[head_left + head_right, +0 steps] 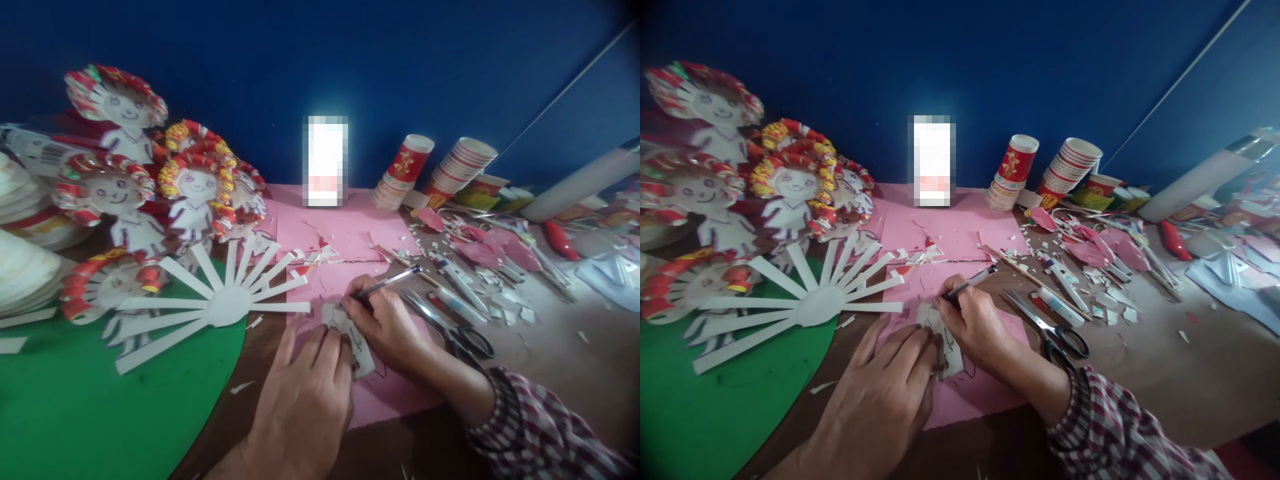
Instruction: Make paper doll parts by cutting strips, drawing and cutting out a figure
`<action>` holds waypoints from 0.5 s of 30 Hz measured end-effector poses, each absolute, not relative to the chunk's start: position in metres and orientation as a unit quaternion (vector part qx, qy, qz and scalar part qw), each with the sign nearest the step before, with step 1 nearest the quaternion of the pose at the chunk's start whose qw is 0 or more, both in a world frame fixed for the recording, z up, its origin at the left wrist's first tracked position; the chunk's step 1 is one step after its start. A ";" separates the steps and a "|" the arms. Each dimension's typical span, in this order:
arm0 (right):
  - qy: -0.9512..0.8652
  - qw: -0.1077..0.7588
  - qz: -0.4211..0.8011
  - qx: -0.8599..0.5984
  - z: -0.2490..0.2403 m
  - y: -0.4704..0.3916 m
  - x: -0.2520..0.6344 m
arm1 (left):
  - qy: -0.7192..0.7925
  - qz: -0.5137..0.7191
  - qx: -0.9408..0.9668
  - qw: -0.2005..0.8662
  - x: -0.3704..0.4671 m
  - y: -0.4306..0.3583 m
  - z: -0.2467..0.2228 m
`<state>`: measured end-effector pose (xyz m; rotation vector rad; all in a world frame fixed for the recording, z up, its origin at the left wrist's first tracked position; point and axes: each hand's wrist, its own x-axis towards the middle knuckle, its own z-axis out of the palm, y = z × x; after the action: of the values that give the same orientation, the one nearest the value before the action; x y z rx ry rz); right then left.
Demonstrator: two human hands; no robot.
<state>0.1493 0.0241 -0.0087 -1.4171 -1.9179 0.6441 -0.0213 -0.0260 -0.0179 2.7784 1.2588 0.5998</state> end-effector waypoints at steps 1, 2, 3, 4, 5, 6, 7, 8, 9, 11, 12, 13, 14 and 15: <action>-0.732 0.331 0.249 -0.541 -0.008 0.024 0.149 | 0.405 0.192 0.894 0.016 -0.021 -0.026 -0.017; -0.730 0.333 0.252 -0.541 -0.008 0.024 0.149 | 0.405 0.191 0.894 0.015 -0.021 -0.026 -0.017; -0.727 0.337 0.254 -0.541 -0.007 0.024 0.149 | 0.405 0.189 0.894 0.014 -0.022 -0.026 -0.016; -0.725 0.342 0.257 -0.541 -0.007 0.023 0.150 | 0.406 0.186 0.895 0.012 -0.022 -0.026 -0.016; -0.724 0.345 0.260 -0.539 -0.006 0.023 0.150 | 0.407 0.184 0.894 0.009 -0.022 -0.026 -0.015; -0.724 0.347 0.264 -0.535 -0.006 0.022 0.150 | 0.409 0.182 0.894 0.005 -0.022 -0.026 -0.014; -0.726 0.347 0.269 -0.529 -0.006 0.022 0.150 | 0.412 0.179 0.894 0.002 -0.022 -0.027 -0.013; -0.728 0.345 0.277 -0.524 -0.005 0.022 0.150 | 0.415 0.176 0.892 -0.001 -0.022 -0.028 -0.012; -0.729 0.342 0.286 -0.519 -0.005 0.021 0.150 | 0.420 0.173 0.891 -0.004 -0.021 -0.028 -0.011; -0.728 0.338 0.307 -0.512 -0.005 0.021 0.150 | 0.427 0.168 0.889 -0.007 -0.021 -0.030 -0.010; -0.726 0.337 0.317 -0.509 -0.005 0.020 0.150 | 0.429 0.165 0.888 -0.008 -0.020 -0.031 -0.009; -0.725 0.337 0.325 -0.506 -0.005 0.020 0.150 | 0.429 0.162 0.888 -0.008 -0.020 -0.031 -0.009; -0.724 0.337 0.332 -0.503 -0.004 0.020 0.149 | 0.429 0.162 0.888 -0.009 -0.020 -0.031 -0.009; -0.723 0.335 0.337 -0.501 -0.004 0.020 0.149 | 0.429 0.162 0.888 -0.009 -0.020 -0.032 -0.009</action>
<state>0.1487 0.0203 -0.0035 -1.3073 -1.8870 0.8806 -0.0196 -0.0316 -0.0095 2.8077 1.3562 0.5128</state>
